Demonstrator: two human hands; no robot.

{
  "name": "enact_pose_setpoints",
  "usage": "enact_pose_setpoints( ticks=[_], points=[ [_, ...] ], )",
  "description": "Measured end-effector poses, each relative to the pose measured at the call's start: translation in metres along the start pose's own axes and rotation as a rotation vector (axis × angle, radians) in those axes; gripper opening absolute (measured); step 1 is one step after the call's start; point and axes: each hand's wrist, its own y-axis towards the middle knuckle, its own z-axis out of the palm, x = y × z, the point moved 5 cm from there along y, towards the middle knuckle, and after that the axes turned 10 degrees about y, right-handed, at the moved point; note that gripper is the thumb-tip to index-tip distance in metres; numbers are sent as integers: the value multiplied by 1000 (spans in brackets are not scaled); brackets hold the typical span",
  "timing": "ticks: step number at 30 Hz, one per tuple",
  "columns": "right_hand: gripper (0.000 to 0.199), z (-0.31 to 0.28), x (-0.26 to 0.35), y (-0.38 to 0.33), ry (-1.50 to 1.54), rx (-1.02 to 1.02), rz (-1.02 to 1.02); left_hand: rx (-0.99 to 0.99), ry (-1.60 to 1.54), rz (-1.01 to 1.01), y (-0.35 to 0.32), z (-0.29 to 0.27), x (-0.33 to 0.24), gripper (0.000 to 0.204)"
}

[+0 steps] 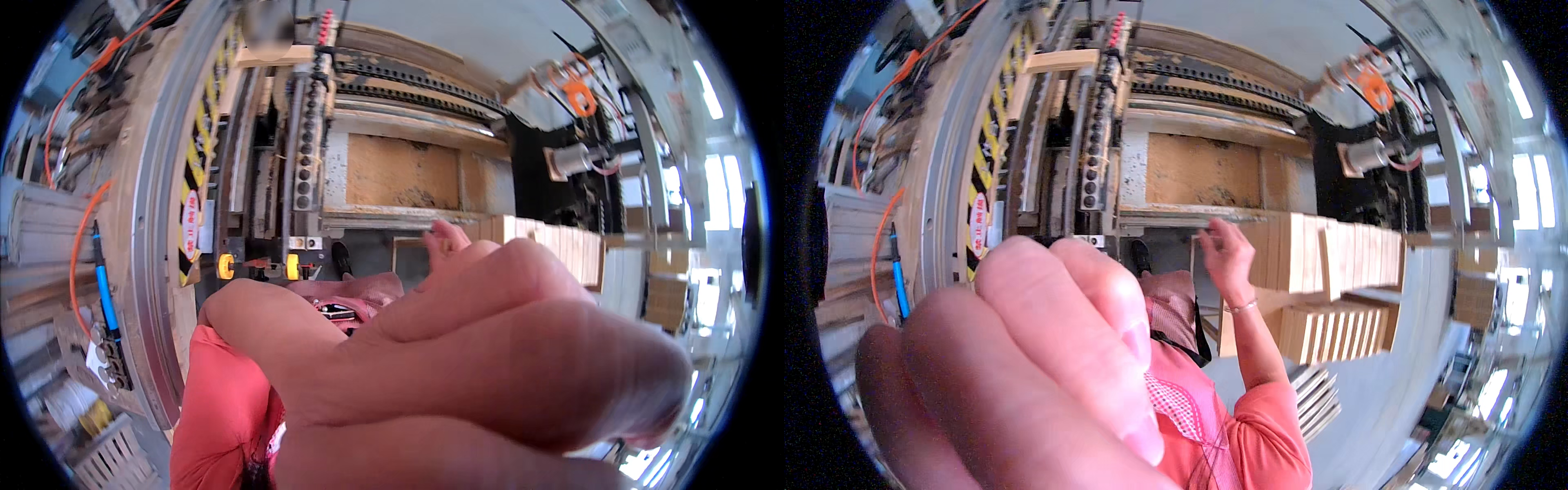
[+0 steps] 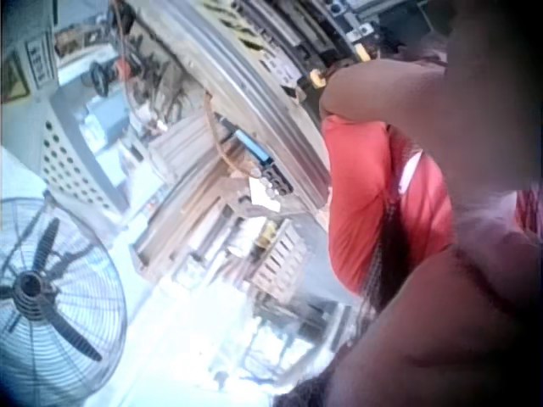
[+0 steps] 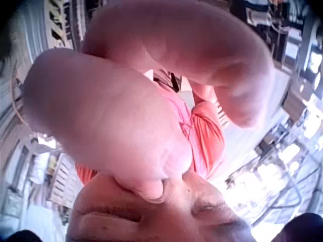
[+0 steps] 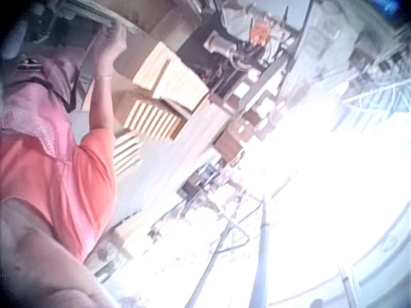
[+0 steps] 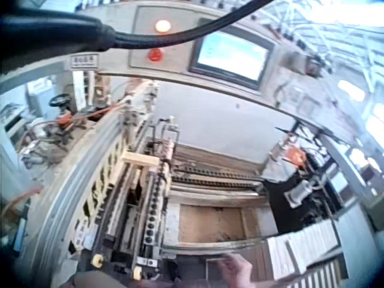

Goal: The person operates a woodworking machine, repeatedly feeding small wooden blocks into the processing unit by hand. The person handles the blocks one at a time, placing them into the machine and then removing them to place them on a nearby stack.

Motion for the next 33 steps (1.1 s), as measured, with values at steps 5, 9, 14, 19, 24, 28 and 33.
enact_pose_setpoints(
  ticks=[5, 9, 14, 19, 24, 28, 33],
  points=[
    [24, -125, -52, -51, -480, -352, -40, 47, -120, 33, -3, 21, -20, 29],
    [38, -194, -86, -54, -763, -418, 135, 67, -163, 17, -12, 39, -20, 30],
    [55, -243, -154, -50, -917, -277, 461, -13, -80, -297, -76, 44, 31, 41],
    [57, -242, -176, -36, -910, -45, 541, -157, -15, -873, -181, -2, 103, 32],
    [38, -234, -150, -35, -1017, -150, 203, -274, 137, -1029, -236, -40, 103, 27],
    [34, -202, -95, -13, -845, -174, 122, -363, 146, -1114, -263, -61, 97, 23],
    [41, -121, -52, 16, -316, 69, 177, -387, 82, -1093, -275, -70, 109, 20]
  ],
)
